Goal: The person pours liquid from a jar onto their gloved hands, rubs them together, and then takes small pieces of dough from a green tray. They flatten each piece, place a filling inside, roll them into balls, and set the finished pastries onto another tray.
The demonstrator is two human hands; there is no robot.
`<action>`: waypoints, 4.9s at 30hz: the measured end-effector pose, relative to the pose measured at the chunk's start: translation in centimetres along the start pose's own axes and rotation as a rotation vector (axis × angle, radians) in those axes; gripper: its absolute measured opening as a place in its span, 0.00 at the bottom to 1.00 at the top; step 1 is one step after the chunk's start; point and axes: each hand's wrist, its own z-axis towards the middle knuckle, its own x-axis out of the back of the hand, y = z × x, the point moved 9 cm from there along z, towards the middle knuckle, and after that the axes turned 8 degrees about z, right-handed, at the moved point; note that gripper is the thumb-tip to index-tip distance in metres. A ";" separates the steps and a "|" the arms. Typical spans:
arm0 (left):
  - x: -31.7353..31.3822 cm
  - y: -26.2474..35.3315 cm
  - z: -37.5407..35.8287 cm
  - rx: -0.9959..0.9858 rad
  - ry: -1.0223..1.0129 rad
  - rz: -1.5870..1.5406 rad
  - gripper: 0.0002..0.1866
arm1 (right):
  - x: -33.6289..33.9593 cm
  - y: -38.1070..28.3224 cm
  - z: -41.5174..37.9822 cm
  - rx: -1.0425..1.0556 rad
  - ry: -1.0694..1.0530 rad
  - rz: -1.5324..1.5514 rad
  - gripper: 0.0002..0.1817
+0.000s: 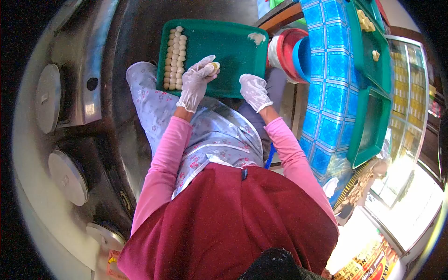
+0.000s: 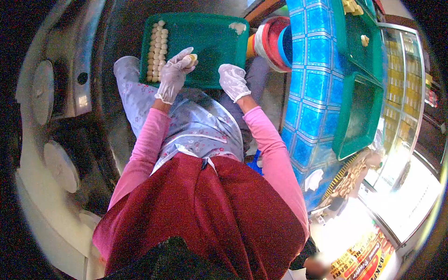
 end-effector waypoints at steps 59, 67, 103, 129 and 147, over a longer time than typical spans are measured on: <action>-5.2 -0.2 -2.0 -0.011 -0.135 -0.079 0.17 | 3.3 -2.1 -2.7 -0.216 0.486 1.648 0.16; -5.3 0.8 -2.2 -0.066 -0.128 0.040 0.16 | -1.1 -2.1 -1.4 -0.334 0.563 2.195 0.11; -6.7 -0.1 -2.3 0.076 -0.271 0.010 0.14 | -1.9 -2.9 -0.3 -0.305 0.012 2.596 0.07; -9.3 1.1 -2.5 0.084 -0.318 -0.691 0.25 | 11.4 -5.8 0.4 0.011 0.707 1.569 0.34; -6.7 0.9 -3.0 -0.154 -0.136 -0.166 0.28 | 5.3 -3.1 -0.8 -0.348 0.455 1.923 0.14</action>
